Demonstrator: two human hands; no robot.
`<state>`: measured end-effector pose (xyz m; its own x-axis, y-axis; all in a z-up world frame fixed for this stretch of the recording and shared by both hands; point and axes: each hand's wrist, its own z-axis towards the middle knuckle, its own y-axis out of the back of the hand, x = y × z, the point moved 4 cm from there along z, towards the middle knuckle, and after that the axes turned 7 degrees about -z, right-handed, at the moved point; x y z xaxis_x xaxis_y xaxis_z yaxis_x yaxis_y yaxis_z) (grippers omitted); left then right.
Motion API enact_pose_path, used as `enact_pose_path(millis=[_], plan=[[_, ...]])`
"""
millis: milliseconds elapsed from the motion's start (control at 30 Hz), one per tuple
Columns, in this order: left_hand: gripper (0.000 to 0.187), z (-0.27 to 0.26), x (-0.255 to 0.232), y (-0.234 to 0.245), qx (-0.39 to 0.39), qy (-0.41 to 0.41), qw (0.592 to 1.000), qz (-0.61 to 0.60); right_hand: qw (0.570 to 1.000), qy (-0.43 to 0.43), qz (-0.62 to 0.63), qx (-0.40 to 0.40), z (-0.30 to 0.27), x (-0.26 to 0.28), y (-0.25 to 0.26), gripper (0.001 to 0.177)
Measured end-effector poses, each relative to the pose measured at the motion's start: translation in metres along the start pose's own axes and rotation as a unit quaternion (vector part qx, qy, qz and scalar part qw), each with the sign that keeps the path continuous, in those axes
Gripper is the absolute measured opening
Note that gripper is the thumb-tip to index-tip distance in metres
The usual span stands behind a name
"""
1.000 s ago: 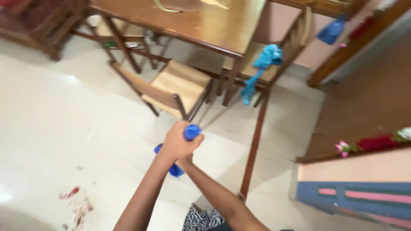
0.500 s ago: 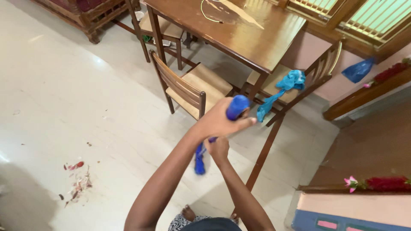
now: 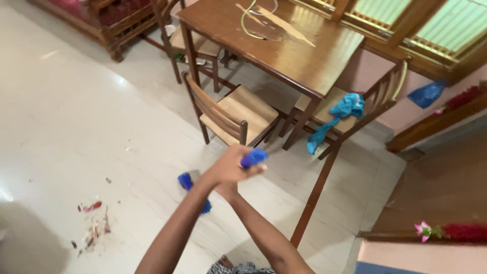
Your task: The person mops the floor with a blue mop, moving a black suitcase and several wooden chairs to reach the floor surface underneath them.
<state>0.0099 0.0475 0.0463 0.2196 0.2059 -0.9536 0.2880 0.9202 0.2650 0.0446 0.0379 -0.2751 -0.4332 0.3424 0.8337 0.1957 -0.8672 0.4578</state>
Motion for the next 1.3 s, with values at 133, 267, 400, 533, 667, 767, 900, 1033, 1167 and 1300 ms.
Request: enact_pose_path(millis=[133,267,400,533,667,767,900,1033,1167,1300], plan=[[0.032,0.021,-0.058,0.020,-0.085,0.029,0.996,-0.023,0.999,0.044,0.003,0.001,0.029,0.060,0.060,0.050],[0.042,0.061,-0.086,-0.003,-0.080,-0.080,0.993,0.022,0.996,0.045,0.007,-0.081,0.037,0.086,0.147,0.052],[0.043,0.118,-0.057,-0.055,-0.047,-0.115,0.992,-0.037,0.985,-0.091,-0.125,-0.074,0.040,0.027,0.205,0.047],[0.050,0.174,0.000,-0.118,-0.037,-0.075,0.995,-0.051,0.958,-0.184,-0.219,0.019,0.029,-0.081,0.255,0.048],[0.044,0.214,0.048,-0.161,-0.149,-0.075,0.984,-0.054,0.955,-0.169,-0.238,0.050,-0.005,-0.180,0.314,0.052],[0.041,0.253,0.101,-0.192,-0.171,-0.055,0.982,-0.067,0.942,-0.229,-0.234,0.071,-0.016,-0.254,0.378,0.044],[0.042,0.306,0.167,-0.240,-0.172,0.032,0.985,0.002,0.930,-0.288,-0.226,0.020,-0.010,-0.305,0.471,0.038],[0.037,0.356,0.191,-0.292,-0.154,0.032,0.985,0.068,0.926,-0.334,-0.177,-0.019,-0.006,-0.321,0.543,0.036],[0.034,0.392,0.198,-0.328,-0.167,0.052,0.983,0.061,0.921,-0.319,-0.220,-0.046,0.006,-0.323,0.593,0.053],[0.036,0.425,0.207,-0.345,-0.184,0.047,0.977,0.094,0.924,-0.322,-0.187,-0.084,0.020,-0.328,0.631,0.056]])
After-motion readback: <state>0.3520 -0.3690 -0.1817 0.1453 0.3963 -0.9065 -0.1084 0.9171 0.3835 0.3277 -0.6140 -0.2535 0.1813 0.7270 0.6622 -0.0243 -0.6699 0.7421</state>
